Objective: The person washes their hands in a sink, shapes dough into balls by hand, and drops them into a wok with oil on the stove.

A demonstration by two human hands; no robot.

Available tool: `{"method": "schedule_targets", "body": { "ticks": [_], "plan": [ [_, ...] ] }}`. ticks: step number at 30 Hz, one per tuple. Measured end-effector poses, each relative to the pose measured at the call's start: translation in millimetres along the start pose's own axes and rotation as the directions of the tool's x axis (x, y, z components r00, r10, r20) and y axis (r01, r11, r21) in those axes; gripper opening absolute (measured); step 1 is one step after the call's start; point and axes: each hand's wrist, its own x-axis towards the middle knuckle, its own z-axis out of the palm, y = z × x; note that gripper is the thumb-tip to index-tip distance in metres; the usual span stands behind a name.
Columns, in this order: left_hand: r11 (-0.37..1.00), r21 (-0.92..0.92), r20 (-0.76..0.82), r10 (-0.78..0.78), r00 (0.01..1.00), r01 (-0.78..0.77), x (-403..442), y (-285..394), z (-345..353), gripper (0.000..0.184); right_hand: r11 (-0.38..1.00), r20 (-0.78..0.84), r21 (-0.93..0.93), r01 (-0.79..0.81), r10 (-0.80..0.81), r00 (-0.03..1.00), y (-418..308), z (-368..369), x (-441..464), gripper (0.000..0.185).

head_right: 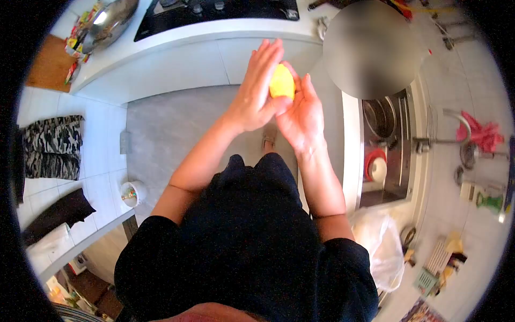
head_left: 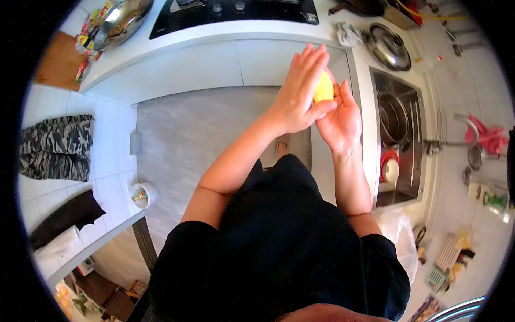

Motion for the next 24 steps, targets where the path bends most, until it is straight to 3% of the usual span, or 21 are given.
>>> {"method": "schedule_targets", "body": {
  "ticks": [1,2,5,10,13,14,15,16,17,18,19,21,24],
  "plan": [
    [0.973,0.219,0.056,0.061,0.997,-0.072,9.7,-6.5,-2.7,0.077,0.998,0.045,0.041,-0.049,0.047,0.998,-4.7,-1.2,14.3,0.054],
    [0.977,0.204,0.1,0.048,0.994,-0.068,21.2,-13.5,-3.0,0.078,0.997,0.011,-0.058,-0.058,0.059,0.998,-9.5,-0.3,28.6,0.058],
    [0.931,0.361,0.197,-0.012,0.98,-0.061,55.7,-40.3,-2.8,0.076,0.99,0.075,-0.058,-0.125,0.129,0.989,-32.7,5.0,68.8,0.061],
    [0.904,0.418,0.274,-0.027,0.961,-0.094,126.4,-77.2,9.7,0.072,0.988,0.213,-0.052,-0.147,0.155,0.965,-82.8,6.1,138.2,0.068],
    [0.9,0.434,0.079,0.012,0.997,-0.045,162.6,-91.1,23.4,0.072,0.989,0.254,-0.109,-0.101,0.126,0.959,-105.4,10.4,172.6,0.073],
    [0.911,0.412,-0.068,-0.003,0.998,0.031,172.8,-97.6,31.4,0.071,0.986,0.268,-0.158,-0.05,0.092,0.959,-107.9,6.5,187.3,0.075],
    [0.976,0.133,-0.195,-0.145,0.97,0.172,179.1,-106.8,41.5,0.069,0.96,0.318,-0.273,0.054,0.037,0.947,-105.7,-0.1,202.7,0.076],
    [0.948,-0.169,-0.274,-0.309,0.911,0.27,182.5,-117.5,52.8,0.067,0.858,0.355,-0.474,0.196,-0.018,0.935,-97.7,-4.7,213.6,0.076],
    [0.83,-0.462,-0.295,-0.477,0.828,0.313,187.1,-129.3,60.5,0.065,0.696,0.403,-0.638,0.329,-0.063,0.913,-92.8,-7.4,224.6,0.075],
    [0.712,-0.623,-0.283,-0.592,0.755,0.324,191.1,-141.0,64.5,0.058,0.459,0.492,-0.767,0.449,-0.03,0.87,-94.9,-8.8,235.5,0.074],
    [0.569,-0.789,-0.28,-0.671,0.687,0.234,198.2,-151.2,66.0,0.056,0.185,0.563,-0.815,0.549,0.029,0.826,-97.9,-4.6,244.2,0.073],
    [0.316,-0.941,-0.158,-0.729,0.666,0.123,204.9,-165.3,60.5,0.058,0.074,0.528,-0.847,0.527,-0.002,0.849,-99.8,6.7,260.9,0.074],
    [0.011,-0.999,0.009,-0.802,0.598,0.031,217.1,-191.8,61.4,0.056,-0.134,0.497,-0.86,0.492,-0.002,0.868,-94.7,3.0,289.8,0.075]
  ]
}}
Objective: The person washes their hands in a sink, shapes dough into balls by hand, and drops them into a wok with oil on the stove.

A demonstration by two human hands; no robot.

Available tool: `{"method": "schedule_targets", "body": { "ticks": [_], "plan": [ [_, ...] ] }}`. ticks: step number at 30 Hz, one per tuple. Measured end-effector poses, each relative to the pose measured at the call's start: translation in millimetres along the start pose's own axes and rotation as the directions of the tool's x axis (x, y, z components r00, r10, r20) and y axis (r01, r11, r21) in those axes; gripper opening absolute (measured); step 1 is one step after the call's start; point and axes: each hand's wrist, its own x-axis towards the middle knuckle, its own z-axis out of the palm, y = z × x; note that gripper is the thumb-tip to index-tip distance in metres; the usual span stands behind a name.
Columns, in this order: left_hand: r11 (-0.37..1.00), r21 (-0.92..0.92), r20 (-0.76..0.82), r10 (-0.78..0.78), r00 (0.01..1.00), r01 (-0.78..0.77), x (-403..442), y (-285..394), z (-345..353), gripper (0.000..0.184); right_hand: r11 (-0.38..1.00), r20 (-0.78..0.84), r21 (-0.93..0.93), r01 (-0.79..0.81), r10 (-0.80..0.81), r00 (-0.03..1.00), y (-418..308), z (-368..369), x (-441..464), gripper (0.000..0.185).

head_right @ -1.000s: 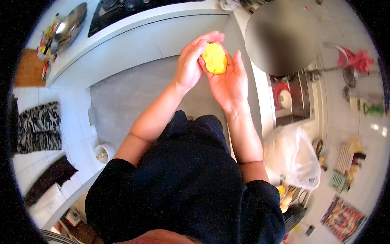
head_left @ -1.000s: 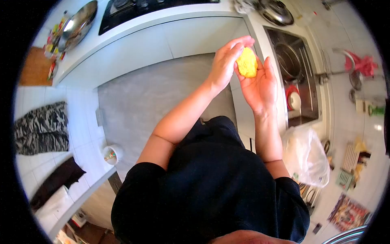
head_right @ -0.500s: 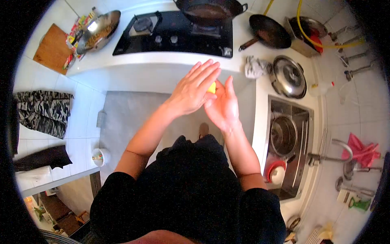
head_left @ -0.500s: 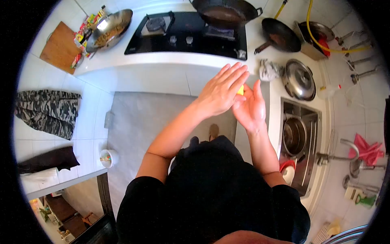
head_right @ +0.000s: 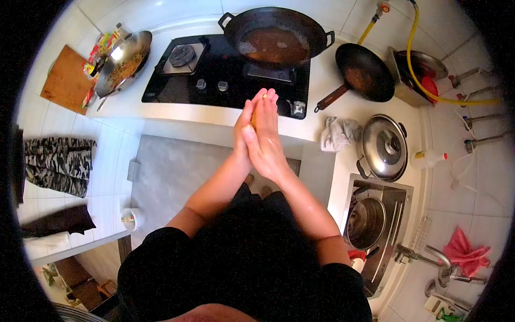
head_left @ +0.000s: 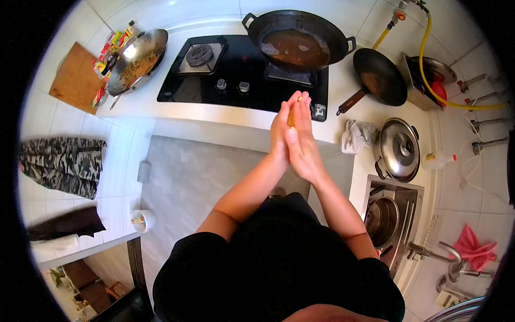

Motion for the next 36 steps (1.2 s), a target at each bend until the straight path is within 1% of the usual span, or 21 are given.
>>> {"method": "schedule_targets", "body": {
  "ticks": [3,4,5,6,7,8,9,11,12,13,15,17,19,21,24,26,27,28,31,35,36],
  "plan": [
    [0.947,0.289,0.085,0.12,0.989,-0.139,35.3,-5.4,-26.9,0.061,0.997,-0.002,0.078,0.01,-0.01,1.0,14.0,9.6,24.1,0.074],
    [0.88,0.455,0.064,0.123,0.99,-0.139,31.9,7.5,-13.4,0.07,0.983,-0.06,0.179,0.037,-0.027,0.998,15.1,10.5,33.8,0.074],
    [0.897,0.432,0.032,0.087,0.996,-0.092,37.1,11.9,-8.5,0.071,0.908,-0.11,0.418,-0.036,0.09,0.99,18.9,13.3,41.5,0.073],
    [0.912,0.408,0.003,0.052,0.999,-0.049,45.8,13.3,-3.1,0.071,0.77,-0.132,0.633,-0.081,0.21,0.969,23.7,16.7,50.5,0.071],
    [0.923,0.381,0.02,0.039,0.999,-0.044,57.0,16.4,-0.8,0.071,0.582,-0.125,0.808,-0.093,0.324,0.938,25.8,18.5,61.0,0.07],
    [0.934,0.354,0.037,0.027,0.999,-0.038,67.7,20.5,2.6,0.071,0.361,-0.108,0.929,-0.076,0.464,0.879,21.2,14.6,71.7,0.064],
    [0.938,0.341,0.076,0.037,0.996,-0.061,74.4,27.5,3.5,0.069,0.126,-0.053,0.992,-0.013,0.504,0.862,27.4,9.2,80.5,0.048],
    [0.938,0.331,0.138,0.059,0.989,-0.102,81.1,56.1,17.0,0.065,0.063,-0.044,0.998,0.009,0.575,0.817,28.2,-2.0,102.5,0.034],
    [0.933,0.265,0.21,0.192,0.959,-0.245,101.2,56.2,-15.4,0.059,0.111,-0.056,0.994,-0.008,0.56,0.826,35.3,-8.4,115.7,0.027],
    [0.925,0.241,0.175,0.257,0.95,-0.295,106.9,72.7,-20.5,0.054,0.176,-0.057,0.983,-0.054,0.572,0.819,32.6,-16.6,131.9,0.027],
    [0.886,0.295,0.159,0.324,0.932,-0.358,110.9,110.6,-34.2,0.054,0.396,-0.109,0.908,-0.137,0.538,0.836,31.4,-29.7,172.0,0.029],
    [0.834,0.418,0.082,0.36,0.929,-0.36,111.7,141.0,-47.3,0.054,0.586,-0.121,0.782,-0.214,0.479,0.869,37.1,-34.4,220.1,0.034],
    [0.826,0.459,0.012,0.363,0.932,-0.328,113.3,157.2,-74.1,0.056,0.724,-0.048,0.609,-0.323,0.44,0.897,56.4,-32.0,268.2,0.036],
    [0.843,0.47,-0.06,0.327,0.943,-0.263,112.5,164.9,-99.0,0.057,0.846,-0.012,0.347,-0.404,0.435,0.9,71.0,-26.0,304.3,0.034],
    [0.86,0.476,-0.137,0.279,0.951,-0.184,107.4,168.4,-134.6,0.057,0.85,0.012,-0.008,-0.526,0.526,0.85,97.1,-7.2,349.3,0.031],
    [0.87,0.474,-0.19,0.249,0.95,-0.133,102.9,168.8,-155.9,0.055,0.848,0.023,-0.283,-0.448,0.473,0.881,106.0,10.4,366.1,0.03],
    [0.871,0.48,-0.216,0.232,0.948,-0.104,101.9,168.6,-163.2,0.054,0.822,0.038,-0.413,-0.392,0.445,0.895,112.5,16.6,375.7,0.029],
    [0.871,0.486,-0.242,0.215,0.946,-0.074,100.8,169.2,-168.6,0.054,0.739,0.149,-0.67,-0.064,0.219,0.964,120.1,27.8,384.0,0.029],
    [0.858,0.513,-0.274,0.176,0.945,-0.011,98.7,173.0,-178.8,0.054,0.656,0.183,-0.735,-0.172,0.436,0.881,133.1,54.4,396.7,0.027],
    [0.841,0.541,-0.278,0.153,0.948,0.023,102.9,178.0,-184.9,0.055,0.6,0.054,-0.764,-0.238,0.427,0.903,157.0,78.2,399.9,0.025],
    [0.833,0.553,-0.278,0.152,0.949,0.028,103.6,178.5,-185.4,0.054,0.578,0.066,-0.79,-0.203,0.408,0.91,158.8,81.8,399.7,0.025]
  ]
}}
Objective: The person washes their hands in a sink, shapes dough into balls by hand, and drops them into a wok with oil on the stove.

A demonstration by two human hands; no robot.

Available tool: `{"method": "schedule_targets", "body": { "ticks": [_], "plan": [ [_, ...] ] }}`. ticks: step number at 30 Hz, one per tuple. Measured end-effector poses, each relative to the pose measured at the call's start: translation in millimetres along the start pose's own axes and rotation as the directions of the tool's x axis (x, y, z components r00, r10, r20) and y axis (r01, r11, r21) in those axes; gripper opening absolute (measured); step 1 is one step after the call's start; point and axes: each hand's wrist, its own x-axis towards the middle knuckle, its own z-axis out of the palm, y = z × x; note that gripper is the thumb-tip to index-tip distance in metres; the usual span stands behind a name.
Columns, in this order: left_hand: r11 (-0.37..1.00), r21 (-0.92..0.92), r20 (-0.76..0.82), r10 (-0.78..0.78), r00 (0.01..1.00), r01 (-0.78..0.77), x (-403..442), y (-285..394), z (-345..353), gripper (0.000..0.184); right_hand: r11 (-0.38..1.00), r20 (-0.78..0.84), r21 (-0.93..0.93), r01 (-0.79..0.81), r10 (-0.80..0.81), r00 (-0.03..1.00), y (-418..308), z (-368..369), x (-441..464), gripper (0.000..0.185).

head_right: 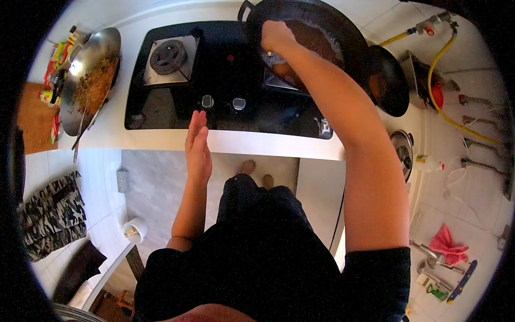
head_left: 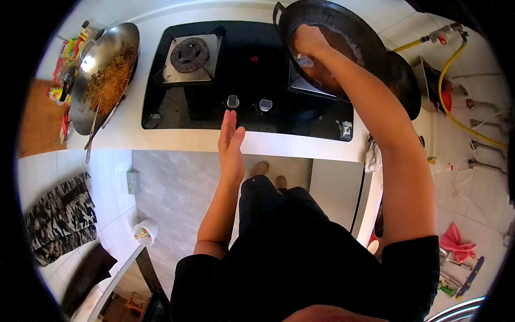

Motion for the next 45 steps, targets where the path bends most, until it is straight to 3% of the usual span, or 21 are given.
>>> {"method": "schedule_targets", "body": {
  "ticks": [5,7,8,9,13,18,20,22,25,26,27,29,30,33,36,39,41,44,45],
  "plan": [
    [0.998,0.066,0.054,0.015,0.998,-0.018,4.8,0.5,4.8,0.054,0.986,-0.12,-0.099,0.135,-0.147,0.982,-2.9,-27.7,-7.5,0.025],
    [0.999,0.035,0.094,0.006,0.996,-0.009,1.6,3.9,11.8,0.054,0.962,-0.123,0.25,0.113,-0.085,0.989,10.4,-56.4,-17.0,0.026],
    [1.0,0.019,0.12,0.005,0.993,-0.008,-0.5,5.1,17.6,0.054,0.959,-0.324,0.092,0.268,-0.225,0.919,1.4,-89.3,-38.8,0.022],
    [1.0,0.01,0.144,0.011,0.99,-0.013,-3.3,5.4,23.4,0.054,0.941,-0.423,0.149,0.304,-0.217,0.88,6.1,-107.7,-52.5,0.021],
    [0.999,-0.045,0.258,0.041,0.965,-0.03,-28.8,6.8,60.8,0.052,0.95,-0.584,0.224,0.216,-0.047,0.81,21.4,-189.3,-169.2,0.021],
    [0.988,-0.122,0.524,-0.015,0.852,0.092,-97.9,-4.4,110.7,0.055,0.914,-0.659,0.404,0.046,0.255,0.708,61.9,-206.1,-367.8,0.026],
    [0.985,-0.074,0.698,-0.06,0.714,0.155,-156.3,-15.6,137.4,0.055,0.863,-0.64,0.491,-0.119,0.451,0.622,77.8,-186.9,-478.1,0.028],
    [0.97,-0.011,0.85,-0.119,0.513,0.243,-229.3,-41.8,148.1,0.052,0.795,-0.646,0.583,-0.167,0.578,0.499,78.6,-157.8,-604.9,0.025],
    [0.878,0.301,0.897,-0.393,0.202,0.372,-348.1,-60.5,146.3,0.051,0.672,-0.601,0.723,-0.161,0.726,0.334,29.9,-91.2,-768.6,0.024],
    [0.811,0.412,0.874,-0.48,0.069,0.416,-384.6,-70.8,139.5,0.051,0.582,-0.517,0.779,-0.231,0.806,0.287,2.5,-78.6,-813.5,0.024],
    [0.693,0.546,0.815,-0.57,-0.106,0.471,-423.3,-80.8,128.3,0.051,0.479,-0.428,0.834,-0.274,0.875,0.226,-28.3,-65.2,-857.2,0.024],
    [0.423,0.761,0.627,-0.676,-0.388,0.492,-484.8,-102.5,103.8,0.051,0.359,-0.359,0.911,-0.204,0.933,0.04,-70.9,-24.4,-928.1,0.026],
    [0.341,0.849,0.52,-0.681,-0.516,0.405,-517.8,-111.2,89.6,0.048,0.25,-0.264,0.947,-0.201,0.963,-0.048,-97.6,-13.0,-963.5,0.027],
    [0.078,0.989,0.143,-0.71,-0.689,0.125,-620.8,-139.7,57.7,0.048,0.071,-0.066,0.997,0.005,0.941,-0.333,-143.6,39.8,-1065.5,0.028],
    [0.11,0.99,0.016,-0.698,-0.716,-0.086,-708.0,-167.7,28.4,0.048,0.089,-0.069,0.996,0.008,0.819,-0.569,-178.5,84.4,-1151.4,0.027],
    [0.192,0.966,0.026,-0.737,-0.676,-0.172,-780.2,-207.3,11.6,0.044,0.064,-0.039,0.998,0.01,0.716,-0.697,-186.7,120.6,-1219.9,0.028],
    [0.25,0.945,0.052,-0.752,-0.657,-0.212,-824.6,-236.2,12.0,0.048,-0.058,-0.038,0.993,-0.101,0.658,-0.752,-173.6,141.2,-1264.7,0.032],
    [0.338,0.912,0.14,-0.79,-0.597,-0.232,-891.5,-281.2,21.5,0.051,-0.348,-0.188,0.796,-0.495,0.634,-0.75,-135.3,141.9,-1317.4,0.031],
    [0.36,0.902,0.172,-0.807,-0.565,-0.239,-910.7,-298.5,24.7,0.051,-0.37,-0.269,0.71,-0.599,0.643,-0.717,-119.1,151.0,-1336.0,0.028]
  ]
}}
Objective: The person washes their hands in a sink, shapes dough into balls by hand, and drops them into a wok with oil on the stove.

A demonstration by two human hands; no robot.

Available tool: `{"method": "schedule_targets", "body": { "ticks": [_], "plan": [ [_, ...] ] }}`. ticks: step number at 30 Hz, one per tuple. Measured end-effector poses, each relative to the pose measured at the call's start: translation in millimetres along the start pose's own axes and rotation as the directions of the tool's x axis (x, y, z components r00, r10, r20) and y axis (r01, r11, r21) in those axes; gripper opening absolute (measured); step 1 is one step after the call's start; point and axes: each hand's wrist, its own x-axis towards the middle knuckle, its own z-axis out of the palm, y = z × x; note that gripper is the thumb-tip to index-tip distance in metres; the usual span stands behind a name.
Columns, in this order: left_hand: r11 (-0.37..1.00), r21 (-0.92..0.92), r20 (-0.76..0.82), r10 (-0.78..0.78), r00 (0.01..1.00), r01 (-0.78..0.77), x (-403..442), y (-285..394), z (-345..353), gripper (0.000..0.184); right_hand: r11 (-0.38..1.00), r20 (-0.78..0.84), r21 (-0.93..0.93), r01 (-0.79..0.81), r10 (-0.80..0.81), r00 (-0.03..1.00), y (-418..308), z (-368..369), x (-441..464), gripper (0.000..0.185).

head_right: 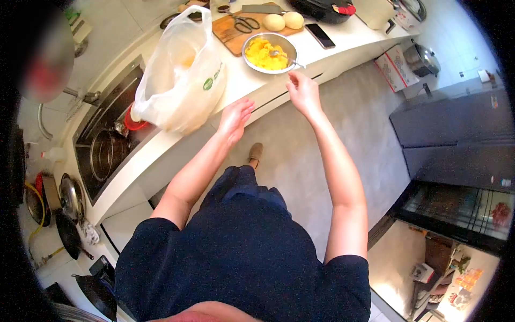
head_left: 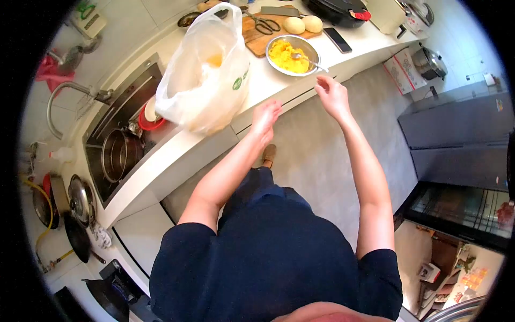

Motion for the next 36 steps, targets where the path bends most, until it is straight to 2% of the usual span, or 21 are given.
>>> {"method": "schedule_targets", "body": {
  "ticks": [2,3,4,5,7,8,9,10,13,16,18,19,22,23,26,29,32,35,36],
  "plan": [
    [0.999,0.003,-0.058,0.046,0.997,-0.046,64.0,-3.3,6.7,0.049,0.96,-0.045,-0.221,0.172,-0.186,0.982,26.6,21.8,53.5,0.023],
    [0.998,0.032,-0.087,0.055,0.995,-0.052,91.0,-3.8,9.6,0.048,0.859,-0.028,-0.455,0.234,-0.277,0.96,32.9,32.2,73.8,0.015],
    [0.996,0.063,-0.115,0.072,0.991,-0.065,110.7,0.4,15.5,0.047,0.767,0.068,-0.59,0.253,-0.265,0.962,43.8,39.0,94.6,0.013],
    [0.986,0.08,-0.253,0.164,0.953,-0.149,118.4,10.6,29.8,0.043,0.655,0.157,-0.703,0.278,-0.238,0.959,53.9,49.0,112.4,0.011],
    [0.967,0.109,-0.292,0.253,0.922,-0.231,156.8,16.6,36.5,0.039,0.441,0.332,-0.818,0.37,-0.163,0.929,67.2,61.9,139.9,0.009],
    [0.956,0.127,-0.313,0.29,0.904,-0.263,168.8,16.0,37.3,0.037,0.429,0.388,-0.801,0.418,-0.159,0.908,69.9,65.3,146.4,0.01],
    [0.955,0.102,-0.233,0.295,0.927,-0.279,178.4,13.8,34.0,0.038,0.417,0.446,-0.78,0.467,-0.154,0.882,73.1,68.2,152.2,0.011],
    [0.948,0.159,-0.255,0.31,0.916,-0.276,179.8,18.4,37.7,0.04,0.402,0.497,-0.757,0.515,-0.157,0.854,71.0,68.1,161.6,0.012],
    [0.913,0.306,-0.309,0.362,0.879,-0.269,187.7,14.0,39.6,0.049,0.39,0.508,-0.741,0.547,-0.207,0.836,70.8,62.2,183.8,0.014],
    [0.863,0.4,-0.324,0.447,0.834,-0.308,200.6,-6.0,32.2,0.058,0.474,0.579,-0.721,0.505,0.012,0.815,55.4,39.6,214.7,0.018],
    [0.808,0.466,-0.294,0.525,0.799,-0.359,205.4,-12.5,27.8,0.062,0.543,0.667,-0.666,0.511,0.126,0.734,51.2,32.7,243.4,0.021],
    [0.821,0.454,-0.285,0.501,0.817,-0.346,205.0,-11.1,26.5,0.062,0.625,0.688,-0.617,0.478,0.134,0.713,47.0,34.0,256.7,0.024],
    [0.843,0.424,-0.263,0.465,0.846,-0.331,207.3,-5.7,21.1,0.063,0.631,0.801,-0.459,0.625,-0.01,0.599,88.9,79.7,292.9,0.025],
    [0.843,0.42,-0.259,0.466,0.846,-0.335,210.8,-8.8,17.8,0.063,0.596,0.844,-0.378,0.708,-0.093,0.529,88.7,86.0,300.0,0.023],
    [0.867,0.388,-0.276,0.433,0.858,-0.313,210.7,-3.7,18.5,0.062,0.618,0.84,-0.23,0.751,-0.263,0.474,84.1,91.2,310.2,0.019],
    [0.876,0.363,-0.303,0.432,0.849,-0.317,202.3,4.2,26.3,0.062,0.54,0.867,-0.062,0.839,-0.387,0.313,75.2,93.2,310.5,0.015],
    [0.88,0.353,-0.34,0.438,0.832,-0.319,194.5,10.1,36.6,0.06,0.512,0.885,-0.026,0.859,-0.388,0.258,64.6,77.2,293.3,0.013],
    [0.903,0.291,-0.382,0.412,0.827,-0.315,191.6,5.5,38.9,0.059,0.607,0.846,0.107,0.787,-0.472,0.249,84.3,70.8,284.3,0.015],
    [0.913,0.261,-0.396,0.397,0.828,-0.313,190.4,3.5,38.8,0.059,0.675,0.833,0.16,0.72,-0.484,0.269,91.9,66.5,282.2,0.015]
  ]
}}
